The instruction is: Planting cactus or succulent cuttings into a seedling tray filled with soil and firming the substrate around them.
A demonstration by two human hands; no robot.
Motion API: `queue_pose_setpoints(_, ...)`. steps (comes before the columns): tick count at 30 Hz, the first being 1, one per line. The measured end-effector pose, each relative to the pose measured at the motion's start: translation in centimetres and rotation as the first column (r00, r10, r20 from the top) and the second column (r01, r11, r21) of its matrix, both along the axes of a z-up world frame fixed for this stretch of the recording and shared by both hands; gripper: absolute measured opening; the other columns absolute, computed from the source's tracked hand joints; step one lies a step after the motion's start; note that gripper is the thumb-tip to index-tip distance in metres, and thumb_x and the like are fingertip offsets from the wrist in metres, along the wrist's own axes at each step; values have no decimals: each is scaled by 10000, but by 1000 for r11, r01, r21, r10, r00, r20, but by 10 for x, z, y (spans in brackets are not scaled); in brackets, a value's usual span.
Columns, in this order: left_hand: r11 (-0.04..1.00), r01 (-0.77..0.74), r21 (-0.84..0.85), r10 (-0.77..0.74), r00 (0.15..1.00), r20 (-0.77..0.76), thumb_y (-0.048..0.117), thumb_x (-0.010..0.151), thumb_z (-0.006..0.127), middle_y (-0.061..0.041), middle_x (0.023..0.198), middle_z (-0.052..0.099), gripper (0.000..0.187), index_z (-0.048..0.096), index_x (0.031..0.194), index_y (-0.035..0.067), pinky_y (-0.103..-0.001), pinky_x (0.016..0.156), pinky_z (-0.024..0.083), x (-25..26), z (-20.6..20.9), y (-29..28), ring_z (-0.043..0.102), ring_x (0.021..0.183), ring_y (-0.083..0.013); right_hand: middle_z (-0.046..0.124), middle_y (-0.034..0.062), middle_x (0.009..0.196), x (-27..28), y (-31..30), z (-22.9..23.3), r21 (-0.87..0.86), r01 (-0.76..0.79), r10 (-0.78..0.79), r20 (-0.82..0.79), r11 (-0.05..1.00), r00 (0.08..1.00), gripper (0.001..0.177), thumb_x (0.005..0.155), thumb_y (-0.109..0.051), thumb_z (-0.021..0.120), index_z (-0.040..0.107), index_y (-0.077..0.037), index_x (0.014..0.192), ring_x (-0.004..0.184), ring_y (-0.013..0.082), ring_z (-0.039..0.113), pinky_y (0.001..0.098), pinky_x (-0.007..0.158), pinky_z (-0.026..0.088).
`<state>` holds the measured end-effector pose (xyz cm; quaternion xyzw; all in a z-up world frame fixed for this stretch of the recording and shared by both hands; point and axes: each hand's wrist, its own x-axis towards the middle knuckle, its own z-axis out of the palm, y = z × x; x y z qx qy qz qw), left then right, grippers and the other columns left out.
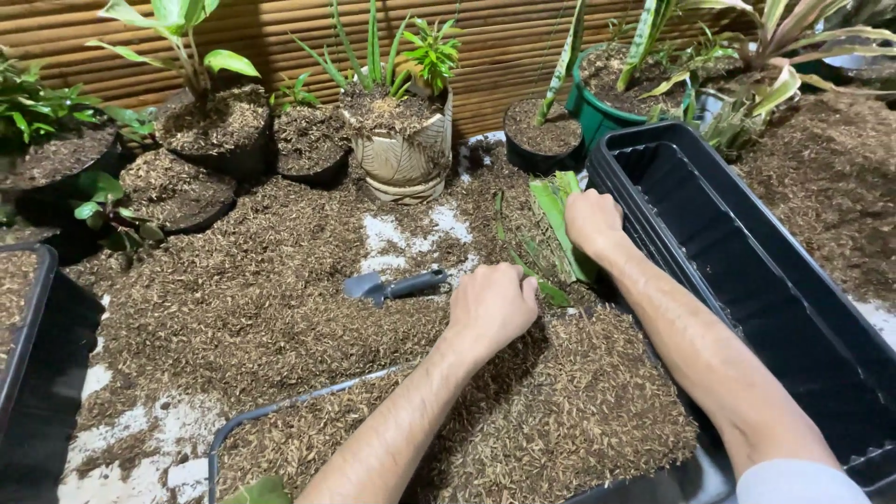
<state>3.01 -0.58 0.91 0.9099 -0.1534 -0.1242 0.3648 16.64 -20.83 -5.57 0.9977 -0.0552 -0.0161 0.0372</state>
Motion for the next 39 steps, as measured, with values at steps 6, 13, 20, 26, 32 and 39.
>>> queue_pose_setpoints(6,993,-81,-91,80,997,-14,300,818,448,-235,951,643,391,644,1064,68,-506,809,486,-2,9,11,607,940,-445,639,287,845,-35,18,49,52,-46,40,117,998,992,226,799,-73,526,645,103,873,845,485,616,555,723,503)
queue_pose_setpoints(13,947,-171,-271,195,979,63,167,865,443,-296,1183,533,466,460,1266,-69,-500,976,367,-18,36,44,486,1158,-408,664,116,724,-84,63,93,409,-211,75,324,888,943,133,774,-200,582,685,-122,807,751,387,634,481,683,507)
queue_pose_setpoints(20,868,-149,-474,256,952,170,129,847,488,-309,1176,526,525,366,1321,-61,-510,921,399,-71,66,78,489,1125,-432,609,64,579,-165,125,121,851,-401,68,403,339,913,66,770,-97,679,654,-60,819,557,78,559,223,569,494)
queue_pose_setpoints(26,880,-202,-429,335,905,262,119,717,645,-298,1023,615,691,353,1337,22,-503,742,491,-120,67,105,602,936,-459,649,121,642,-226,166,132,887,-454,157,437,92,886,66,800,-18,666,634,13,849,570,133,625,260,568,546)
queue_pose_setpoints(32,853,-257,-454,384,898,215,37,639,611,-244,943,661,707,413,1317,80,-432,671,527,-152,55,128,643,873,-415,656,143,660,-247,180,140,780,-625,415,561,23,716,84,746,24,685,652,15,822,593,161,625,302,570,540)
queue_pose_setpoints(39,755,-159,-636,316,938,141,-16,569,526,-157,921,681,702,489,1261,98,-349,716,537,-154,29,137,663,879,-274,591,87,837,-247,175,124,822,-543,393,562,-169,728,450,651,35,746,442,-6,980,728,157,638,264,629,553)
